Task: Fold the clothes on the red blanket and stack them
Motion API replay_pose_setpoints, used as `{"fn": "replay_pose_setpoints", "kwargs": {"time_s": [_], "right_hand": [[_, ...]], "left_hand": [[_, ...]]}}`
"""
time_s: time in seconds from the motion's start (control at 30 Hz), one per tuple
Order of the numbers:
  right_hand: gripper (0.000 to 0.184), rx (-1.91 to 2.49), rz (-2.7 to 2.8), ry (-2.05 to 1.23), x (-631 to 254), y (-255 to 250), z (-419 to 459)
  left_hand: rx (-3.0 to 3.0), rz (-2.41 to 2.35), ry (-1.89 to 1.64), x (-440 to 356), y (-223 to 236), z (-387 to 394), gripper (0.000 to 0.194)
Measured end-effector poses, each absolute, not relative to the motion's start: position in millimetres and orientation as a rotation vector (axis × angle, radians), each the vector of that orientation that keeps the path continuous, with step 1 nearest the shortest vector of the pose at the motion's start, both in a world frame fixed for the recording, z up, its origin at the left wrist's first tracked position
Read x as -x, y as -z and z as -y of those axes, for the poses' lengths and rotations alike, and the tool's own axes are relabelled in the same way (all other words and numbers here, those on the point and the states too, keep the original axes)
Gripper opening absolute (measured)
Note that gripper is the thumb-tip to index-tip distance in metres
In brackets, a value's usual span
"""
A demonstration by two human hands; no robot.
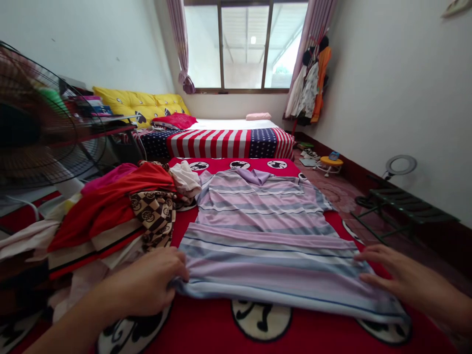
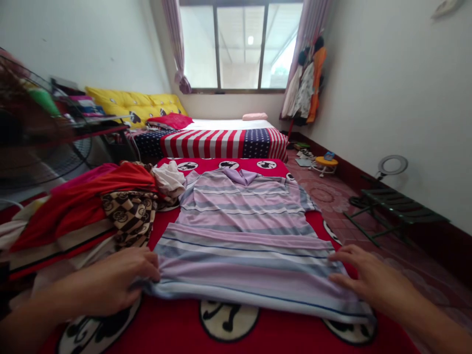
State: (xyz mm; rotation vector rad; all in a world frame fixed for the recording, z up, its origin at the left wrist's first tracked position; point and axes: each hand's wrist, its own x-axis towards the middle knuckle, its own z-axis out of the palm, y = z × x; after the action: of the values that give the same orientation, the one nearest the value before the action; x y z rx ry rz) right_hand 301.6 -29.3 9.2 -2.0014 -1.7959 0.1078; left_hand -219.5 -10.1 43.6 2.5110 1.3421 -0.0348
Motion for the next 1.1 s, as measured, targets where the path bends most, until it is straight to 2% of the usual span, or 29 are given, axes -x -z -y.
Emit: {"fn": "replay_pose_setpoints", "kwargs": {"time_s": [0.17,0.27,0.37,0.47,0.7,0.87,0.93,1.03,1.1], "right_hand": [[0.025,1.835,1.946,-0.244,-256.4,-24.2,-16.8],[0.022,1.734,2.019,-0.266,-223.9,-20.3,-61.6],[0.018,1.750,2.075,-0.159,-205.9,-11.1,-108.8],[0.018,1.808,2.065,-0.089,-204.3,-5.5,-154.8],[0.030,1.967,1.931,-0.021,-200.3,-0.5,-248.3],[0.053,2.004,1.917,-0.064,-178.1,3.5,-291.3],[0.045,2.007,1.919,-0.114,-171.7,1.3,-308.6],[0.018,2.003,1.888,-0.242,-166.2,-6.2,-336.3],[0.014,1.981,1.829,-0.317,-163.9,-12.0,-351.6]], "left_hand": [[-2.501,-1.282,-0.278,167.0,-51.0,-29.5,0.021],[-2.490,-1.303,-0.633,118.8,-25.9,-66.4,0.030],[-2.477,-1.477,-0.762,93.4,8.0,-96.6,0.046],[-2.430,-1.664,-0.833,93.2,37.7,-113.8,0.050],[-2.415,-1.750,-0.911,99.8,68.1,-121.5,0.053],[-2.432,-1.812,-0.869,96.0,69.5,-120.7,0.056],[-2.441,-1.821,-0.854,95.9,70.1,-120.4,0.056],[-2.460,-1.822,-0.843,96.5,71.7,-120.2,0.057],[-2.477,-1.820,-0.845,97.1,73.0,-120.3,0.057]]}}
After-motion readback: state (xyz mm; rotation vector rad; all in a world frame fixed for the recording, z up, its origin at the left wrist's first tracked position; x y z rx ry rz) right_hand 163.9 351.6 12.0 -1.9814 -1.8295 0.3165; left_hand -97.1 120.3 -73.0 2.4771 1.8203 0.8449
